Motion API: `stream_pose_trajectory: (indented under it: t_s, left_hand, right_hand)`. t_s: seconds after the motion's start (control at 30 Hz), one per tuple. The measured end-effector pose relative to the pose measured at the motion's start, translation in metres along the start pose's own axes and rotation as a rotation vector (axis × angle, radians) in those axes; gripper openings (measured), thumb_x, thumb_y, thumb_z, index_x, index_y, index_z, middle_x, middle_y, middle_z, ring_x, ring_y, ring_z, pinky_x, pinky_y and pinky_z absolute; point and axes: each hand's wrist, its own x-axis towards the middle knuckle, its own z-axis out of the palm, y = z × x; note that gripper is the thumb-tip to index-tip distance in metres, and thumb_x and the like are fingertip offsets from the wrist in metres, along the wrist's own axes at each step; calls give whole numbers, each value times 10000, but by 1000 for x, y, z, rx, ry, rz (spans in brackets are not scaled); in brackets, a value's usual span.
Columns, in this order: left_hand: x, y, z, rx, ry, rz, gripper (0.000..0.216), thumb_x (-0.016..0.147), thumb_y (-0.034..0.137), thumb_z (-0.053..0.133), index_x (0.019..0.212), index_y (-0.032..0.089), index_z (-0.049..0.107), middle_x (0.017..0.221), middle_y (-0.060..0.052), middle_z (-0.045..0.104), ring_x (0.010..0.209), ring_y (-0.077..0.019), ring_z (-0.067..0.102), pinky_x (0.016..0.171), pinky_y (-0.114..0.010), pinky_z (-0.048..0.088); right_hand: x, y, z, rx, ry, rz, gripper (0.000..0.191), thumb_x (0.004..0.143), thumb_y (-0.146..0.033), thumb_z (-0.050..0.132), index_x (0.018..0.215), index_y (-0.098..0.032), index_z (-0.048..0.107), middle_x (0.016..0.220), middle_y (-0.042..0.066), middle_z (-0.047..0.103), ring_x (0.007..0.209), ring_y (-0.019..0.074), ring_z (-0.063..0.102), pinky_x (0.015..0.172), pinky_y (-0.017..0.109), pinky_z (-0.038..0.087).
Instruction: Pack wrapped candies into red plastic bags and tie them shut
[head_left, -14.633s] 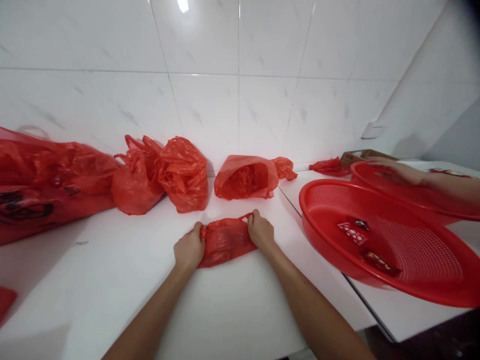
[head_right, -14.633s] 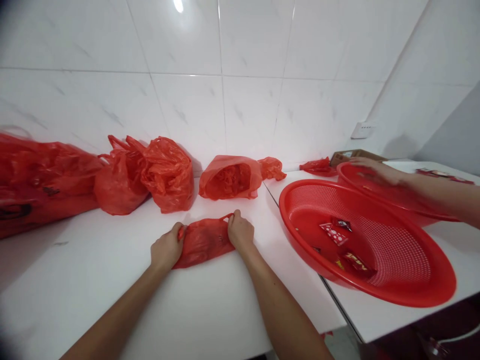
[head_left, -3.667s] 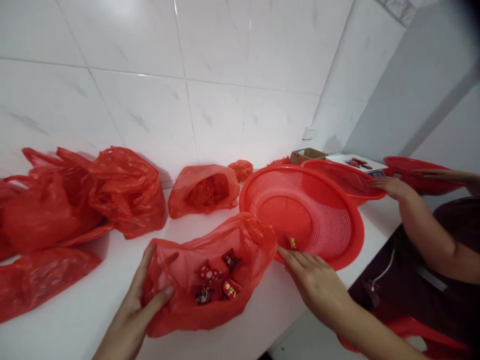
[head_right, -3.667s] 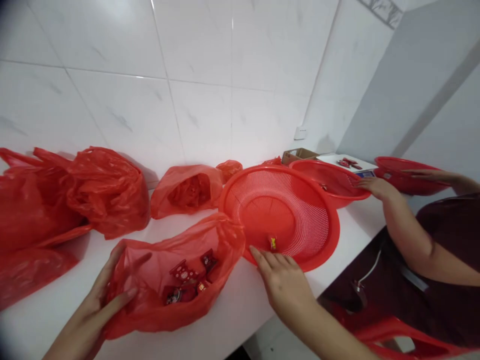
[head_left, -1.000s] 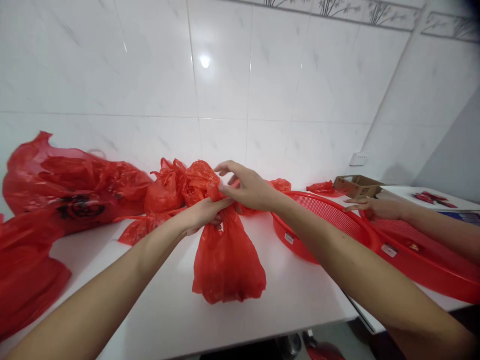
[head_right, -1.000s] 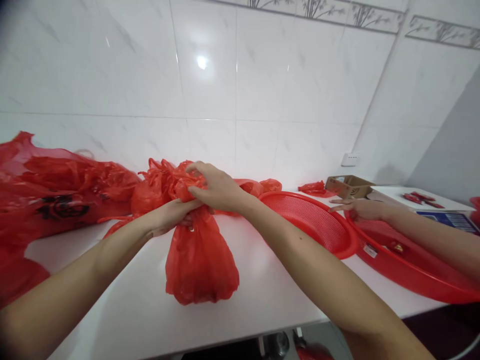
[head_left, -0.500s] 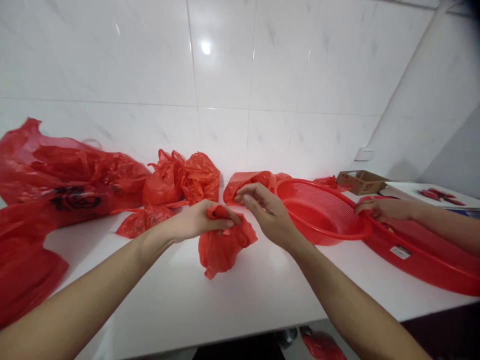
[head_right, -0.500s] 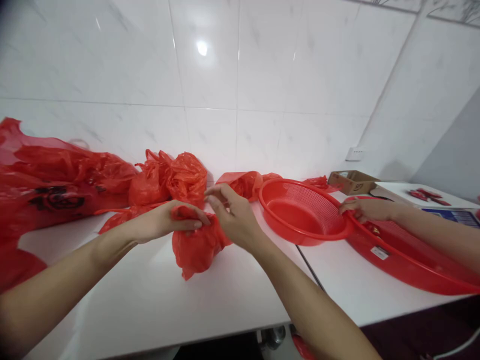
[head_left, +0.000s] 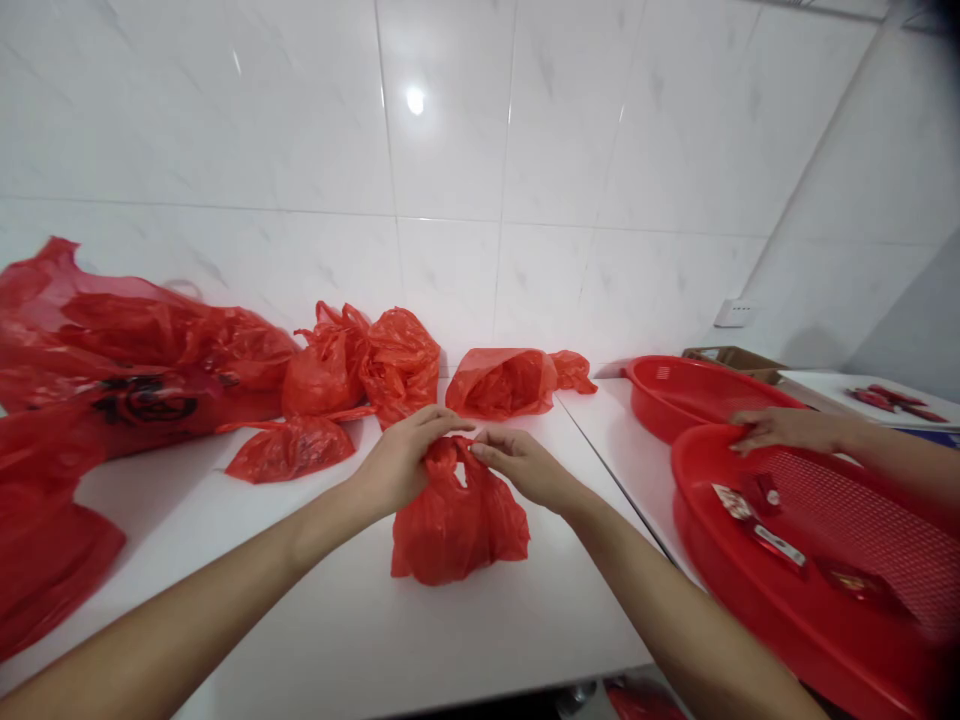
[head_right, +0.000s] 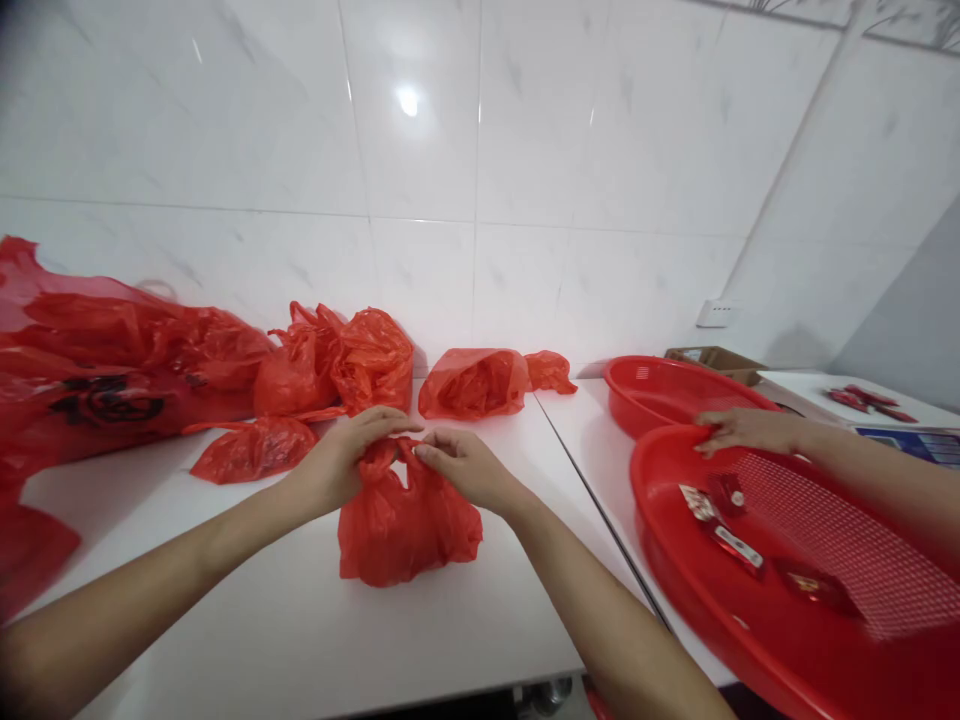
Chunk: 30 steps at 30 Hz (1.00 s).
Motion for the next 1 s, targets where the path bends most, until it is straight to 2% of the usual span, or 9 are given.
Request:
stream_pose_trajectory:
  t_s: [0.13, 0.2, 0.3, 0.37, 0.47, 0.57, 0.67, 0.77, 1.0]
  left_hand:
    - [-25, -14, -14, -65, -154, -114, 422, 871, 165, 448, 1244, 288, 599, 1259, -54, 638, 1093, -215, 610, 928, -349, 475]
    - [-46, -28, -20, -72, -168, -257, 316, 881, 231, 460, 1122, 273, 661, 1148, -50, 696, 1024, -229, 641, 831, -329, 511]
    - [-75, -47, -24, -115, -187, -419, 223, 871, 244, 459, 845, 244, 680, 911, -30, 731, 844, -218, 668, 660, -280, 506]
    - [-84, -52, -20, -154, -176, -445, 261, 905, 287, 426, 800, 237, 659, 876, -22, 720, 828, -211, 662, 712, -292, 499]
    - [-74, -51, -1, -105, 23, -452, 324, 946, 411, 378, 870, 217, 627, 935, -43, 694, 907, -212, 640, 864, -323, 466]
    - [-48, -52, 31, -28, 206, -467, 370, 969, 458, 291, 950, 207, 562, 1009, -63, 653, 966, -201, 612, 894, -317, 450]
    - [-29, -62, 63, 32, 215, -493, 378, 983, 445, 215, 875, 230, 508, 921, -41, 638, 881, -201, 615, 803, -317, 459]
    - [-22, -73, 82, 105, 194, -530, 317, 983, 407, 232, 863, 250, 480, 863, -18, 645, 780, -203, 621, 698, -306, 428]
    - [-16, -93, 78, 261, 88, -588, 227, 966, 364, 322, 966, 277, 531, 853, -21, 701, 789, -231, 653, 646, -296, 361]
  right_hand:
    - [-12, 7, -6, -407, 190, -50, 322, 920, -451, 476, 737, -190, 518, 691, -27, 542, 639, 112, 478, 606, 237, 341]
    - [-17, 23, -14, -531, 303, 0, 386, 917, -480, 460, 657, -194, 450, 615, -34, 514, 598, 118, 509, 580, 236, 322]
    - [-20, 55, -28, -537, 442, 151, 457, 909, -535, 436, 605, -200, 375, 543, -39, 479, 573, 136, 574, 565, 232, 325]
    - [-17, 72, -33, -534, 495, 215, 455, 913, -556, 412, 623, -206, 378, 527, -40, 498, 574, 145, 591, 575, 233, 333]
    - [-4, 82, -25, -529, 560, 297, 441, 931, -602, 323, 726, -222, 413, 605, -25, 594, 614, 161, 600, 592, 240, 345]
    - [10, 81, 0, -582, 516, 383, 463, 918, -664, 266, 903, -230, 427, 758, 16, 660, 675, 191, 618, 591, 254, 349]
    - [20, 86, 28, -742, 414, 414, 429, 934, -613, 304, 1030, -209, 413, 839, 63, 677, 724, 228, 640, 588, 268, 332]
    - [25, 96, 38, -860, 392, 408, 328, 985, -472, 277, 1083, -191, 416, 831, 70, 683, 731, 233, 649, 589, 274, 315]
    - [43, 114, 5, -976, 415, 412, 325, 1009, -418, 249, 1149, -221, 466, 862, 61, 685, 753, 204, 642, 602, 258, 294]
